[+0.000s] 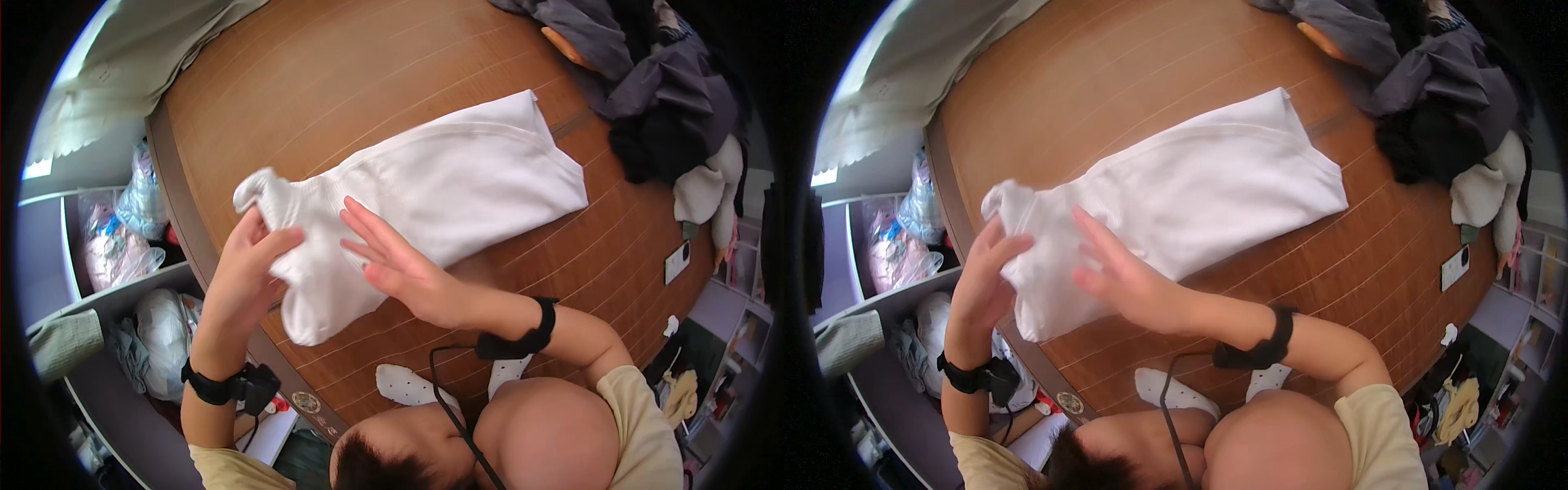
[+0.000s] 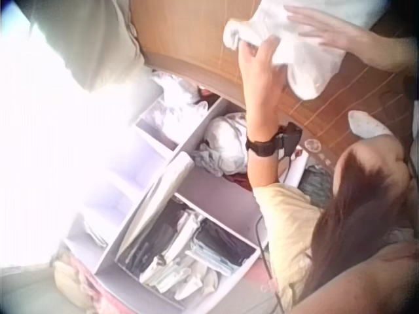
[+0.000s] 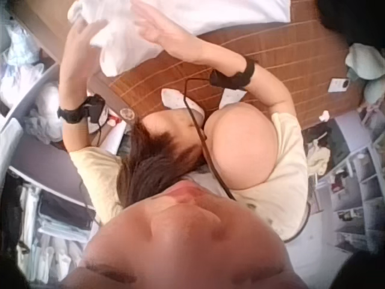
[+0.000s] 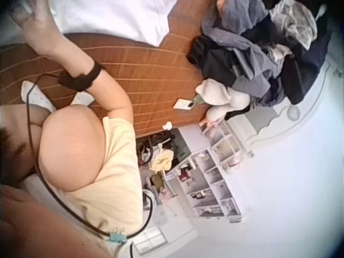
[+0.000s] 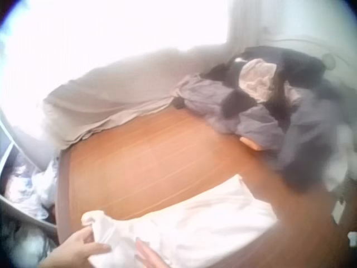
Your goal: Folding various items of clothing and placing them in a closet.
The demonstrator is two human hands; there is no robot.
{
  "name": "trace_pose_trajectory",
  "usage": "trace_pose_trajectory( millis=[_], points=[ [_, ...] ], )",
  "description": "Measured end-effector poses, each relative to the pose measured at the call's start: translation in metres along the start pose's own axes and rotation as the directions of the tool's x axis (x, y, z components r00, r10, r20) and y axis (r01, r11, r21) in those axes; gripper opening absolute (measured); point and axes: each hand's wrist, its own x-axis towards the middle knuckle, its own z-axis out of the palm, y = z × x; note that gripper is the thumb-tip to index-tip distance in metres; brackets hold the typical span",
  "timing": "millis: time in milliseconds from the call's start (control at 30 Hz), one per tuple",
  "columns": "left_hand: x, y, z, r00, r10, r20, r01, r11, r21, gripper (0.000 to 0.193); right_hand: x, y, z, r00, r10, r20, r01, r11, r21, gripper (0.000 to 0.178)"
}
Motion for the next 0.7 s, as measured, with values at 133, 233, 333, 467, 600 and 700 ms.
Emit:
trace_pose_trajectory(
  millis=[133,233,333,467,600,700],
  points=[
    [0.025,0.003,0.088,0.965,0.205,0.161,-0.21,0.978,0.011,0.038,-0.026,-0.036,-0.027,0.967,-0.178,-0.185,0.119,0.949,-0.292,0.07],
    [0.064,-0.025,0.151,0.906,0.395,0.155,-0.41,0.908,0.081,0.037,-0.052,-0.054,-0.06,0.935,-0.125,-0.332,0.219,0.94,0.262,0.068],
    [0.107,-0.06,0.212,0.871,0.41,0.27,-0.415,0.909,-0.041,0.034,-0.082,-0.061,-0.12,0.878,-0.116,-0.464,0.278,0.913,0.298,0.054],
    [0.152,-0.13,0.231,0.794,0.307,0.524,-0.524,0.783,0.336,0.039,-0.106,-0.029,-0.204,0.789,0.058,-0.612,0.14,0.952,0.271,0.051],
    [0.129,-0.142,0.199,0.707,0.334,0.623,-0.647,0.663,0.378,0.039,-0.104,-0.033,-0.214,0.749,0.012,-0.663,-0.015,1.0,0.001,0.047],
    [0.109,-0.112,0.155,0.503,0.617,0.605,-0.862,0.31,0.401,0.038,-0.095,-0.042,-0.214,0.717,-0.083,-0.692,-0.208,0.922,-0.327,0.04]
  ],
)
